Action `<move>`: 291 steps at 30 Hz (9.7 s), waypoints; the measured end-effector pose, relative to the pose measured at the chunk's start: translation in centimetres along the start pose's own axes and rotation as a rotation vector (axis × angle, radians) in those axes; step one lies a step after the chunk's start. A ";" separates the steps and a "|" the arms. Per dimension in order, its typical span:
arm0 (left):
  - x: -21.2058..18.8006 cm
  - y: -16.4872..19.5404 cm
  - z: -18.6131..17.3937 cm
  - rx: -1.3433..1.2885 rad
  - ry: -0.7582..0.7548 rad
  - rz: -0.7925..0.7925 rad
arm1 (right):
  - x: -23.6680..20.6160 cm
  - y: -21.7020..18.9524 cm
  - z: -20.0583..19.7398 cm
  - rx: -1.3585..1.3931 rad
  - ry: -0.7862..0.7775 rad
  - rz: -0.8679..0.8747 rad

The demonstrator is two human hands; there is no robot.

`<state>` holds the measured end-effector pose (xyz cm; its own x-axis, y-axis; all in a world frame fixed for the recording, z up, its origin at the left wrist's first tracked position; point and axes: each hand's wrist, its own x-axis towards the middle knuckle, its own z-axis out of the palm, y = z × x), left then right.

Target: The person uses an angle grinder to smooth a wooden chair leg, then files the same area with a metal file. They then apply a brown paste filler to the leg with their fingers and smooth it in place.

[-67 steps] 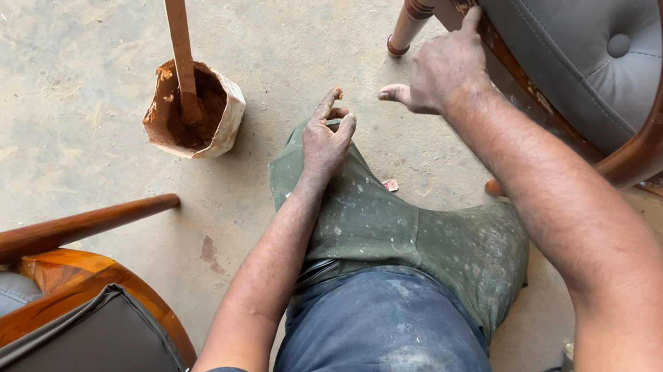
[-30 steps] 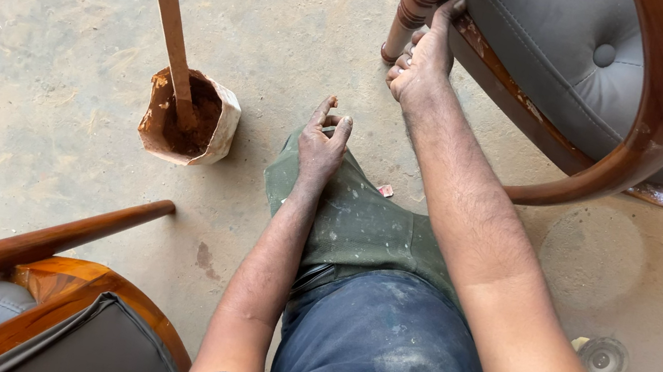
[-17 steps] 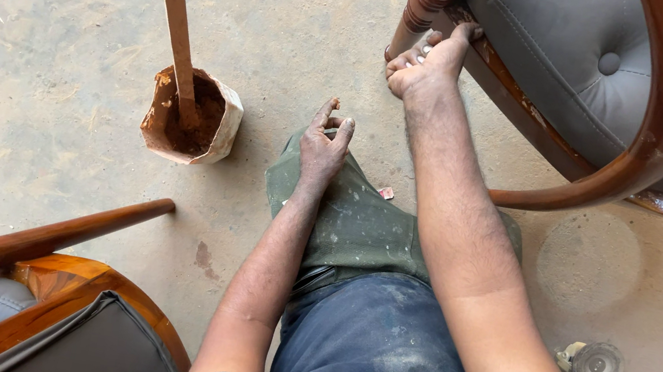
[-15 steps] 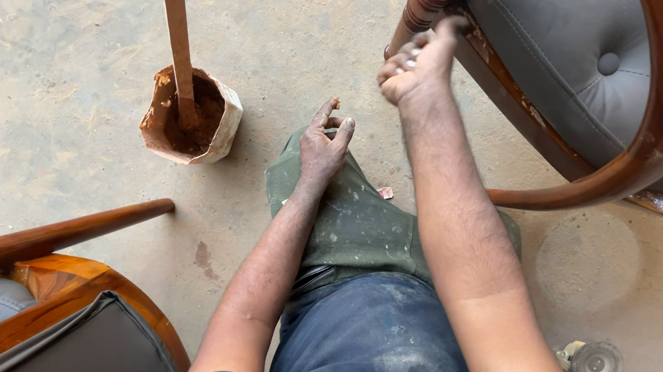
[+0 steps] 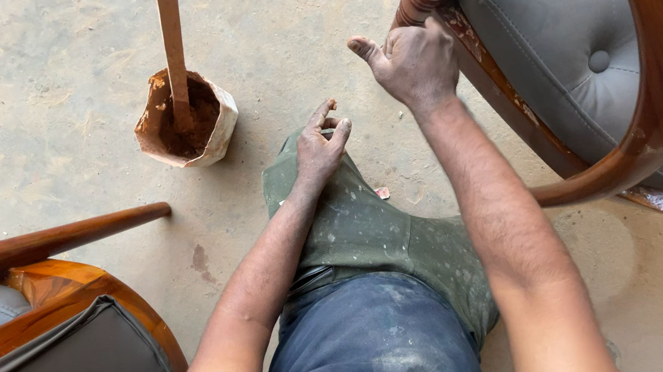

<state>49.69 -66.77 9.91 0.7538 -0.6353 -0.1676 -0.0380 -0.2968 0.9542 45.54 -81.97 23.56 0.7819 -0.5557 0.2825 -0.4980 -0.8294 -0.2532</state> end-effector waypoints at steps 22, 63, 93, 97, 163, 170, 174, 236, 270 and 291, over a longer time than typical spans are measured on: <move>6.0 4.2 8.5 0.176 -0.297 0.300 | -31.3 9.8 4.5 0.080 -0.326 0.442; 3.2 5.1 14.5 0.876 -0.240 0.477 | -40.8 11.4 4.3 0.151 0.018 0.796; -1.4 4.9 16.9 0.841 -0.312 0.564 | -41.3 12.1 4.4 0.160 0.081 0.761; -3.0 5.2 17.5 0.859 -0.305 0.609 | -41.4 12.2 4.3 0.173 0.089 0.755; -5.3 4.8 19.1 0.941 -0.259 0.809 | -42.2 12.9 5.3 0.222 0.113 0.753; -5.4 5.6 19.7 1.105 -0.321 0.885 | -42.1 12.9 5.4 0.214 0.123 0.725; -4.5 5.5 19.2 1.070 -0.348 0.940 | -42.2 12.9 5.4 0.196 0.126 0.727; -4.7 5.0 18.8 0.891 -0.577 0.958 | -42.5 13.4 5.5 0.214 0.161 0.725; -4.3 7.3 18.9 1.031 -0.749 1.107 | -43.2 13.5 5.8 0.276 0.177 0.766; -3.0 8.4 20.5 1.109 -0.802 1.032 | -43.3 13.4 5.5 0.270 0.196 0.738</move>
<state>33.64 -81.99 13.39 -0.3522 -0.9350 -0.0428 -0.9230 0.3394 0.1812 7.04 -68.69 2.88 0.1945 -0.9751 0.1064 -0.7328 -0.2166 -0.6451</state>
